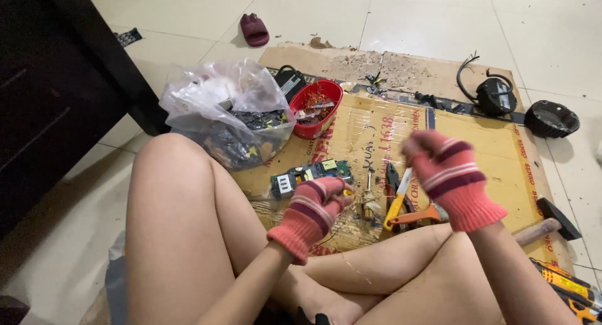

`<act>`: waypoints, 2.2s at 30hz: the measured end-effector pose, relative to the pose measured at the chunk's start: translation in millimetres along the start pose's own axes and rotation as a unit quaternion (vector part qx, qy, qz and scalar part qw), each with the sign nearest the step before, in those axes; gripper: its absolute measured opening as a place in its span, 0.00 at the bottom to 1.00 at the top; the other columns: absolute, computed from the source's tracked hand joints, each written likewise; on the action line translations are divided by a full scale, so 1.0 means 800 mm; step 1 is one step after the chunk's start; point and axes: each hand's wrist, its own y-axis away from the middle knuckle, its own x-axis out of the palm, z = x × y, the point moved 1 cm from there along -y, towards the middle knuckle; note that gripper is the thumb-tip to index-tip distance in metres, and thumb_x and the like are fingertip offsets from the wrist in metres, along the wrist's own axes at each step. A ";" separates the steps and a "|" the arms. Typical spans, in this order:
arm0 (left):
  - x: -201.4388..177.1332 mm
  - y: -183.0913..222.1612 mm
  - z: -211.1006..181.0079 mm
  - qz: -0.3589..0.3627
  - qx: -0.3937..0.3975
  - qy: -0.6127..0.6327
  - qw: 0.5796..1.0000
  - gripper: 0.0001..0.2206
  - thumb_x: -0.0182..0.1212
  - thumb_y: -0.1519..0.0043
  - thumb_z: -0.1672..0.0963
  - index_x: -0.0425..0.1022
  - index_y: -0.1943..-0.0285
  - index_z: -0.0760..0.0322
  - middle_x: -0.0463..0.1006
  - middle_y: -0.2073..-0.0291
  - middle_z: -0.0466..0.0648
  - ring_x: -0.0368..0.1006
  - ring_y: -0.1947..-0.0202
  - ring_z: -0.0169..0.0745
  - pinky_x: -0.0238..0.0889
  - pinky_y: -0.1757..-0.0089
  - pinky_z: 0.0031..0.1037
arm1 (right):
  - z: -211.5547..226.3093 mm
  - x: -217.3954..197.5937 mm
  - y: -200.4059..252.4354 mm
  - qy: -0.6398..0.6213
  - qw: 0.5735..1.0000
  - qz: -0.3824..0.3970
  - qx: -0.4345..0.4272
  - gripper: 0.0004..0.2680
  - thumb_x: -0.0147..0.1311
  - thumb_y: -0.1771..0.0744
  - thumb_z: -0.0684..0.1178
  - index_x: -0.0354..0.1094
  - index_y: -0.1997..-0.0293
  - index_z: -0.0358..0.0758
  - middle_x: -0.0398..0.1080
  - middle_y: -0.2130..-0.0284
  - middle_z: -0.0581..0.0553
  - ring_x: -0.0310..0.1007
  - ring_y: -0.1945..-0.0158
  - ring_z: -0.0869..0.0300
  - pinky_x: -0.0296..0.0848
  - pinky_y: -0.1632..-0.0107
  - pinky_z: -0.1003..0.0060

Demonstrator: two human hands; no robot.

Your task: Sorting and separating thin copper wires and electronic components while sitting on the floor.

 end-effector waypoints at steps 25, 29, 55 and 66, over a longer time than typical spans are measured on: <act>-0.091 -0.011 0.021 0.148 0.155 -0.146 0.966 0.02 0.62 0.40 0.58 0.78 0.61 0.58 0.81 0.59 0.48 0.78 0.51 0.53 0.74 0.49 0.40 | 0.057 0.126 0.060 0.382 0.880 0.100 -0.265 0.09 0.66 0.44 0.50 0.68 0.68 0.49 0.75 0.75 0.49 0.80 0.62 0.52 0.74 0.47 0.52; -0.104 -0.010 0.035 0.147 0.149 -0.027 0.978 0.02 0.60 0.39 0.61 0.77 0.62 0.61 0.80 0.58 0.51 0.78 0.50 0.53 0.72 0.47 0.38 | 0.063 0.136 0.056 0.291 0.892 0.015 -0.345 0.03 0.56 0.39 0.43 0.67 0.69 0.45 0.70 0.79 0.48 0.77 0.68 0.50 0.75 0.53 0.51; -0.036 0.007 0.072 0.077 -0.095 0.450 0.884 0.11 0.57 0.33 0.61 0.75 0.42 0.68 0.74 0.42 0.59 0.71 0.42 0.59 0.60 0.38 0.45 | 0.060 0.186 0.086 -0.139 0.977 -0.147 0.070 0.04 0.45 0.27 0.35 0.62 0.58 0.36 0.65 0.69 0.43 0.68 0.62 0.59 0.70 0.54 0.63; -0.067 -0.030 0.066 0.135 0.038 0.107 0.984 0.12 0.66 0.44 0.58 0.81 0.52 0.69 0.84 0.68 0.45 0.74 0.71 0.33 0.70 0.66 0.21 | 0.012 0.134 0.049 -0.131 0.974 0.122 0.140 0.04 0.52 0.32 0.40 0.72 0.63 0.32 0.70 0.74 0.44 0.67 0.69 0.59 0.70 0.63 0.67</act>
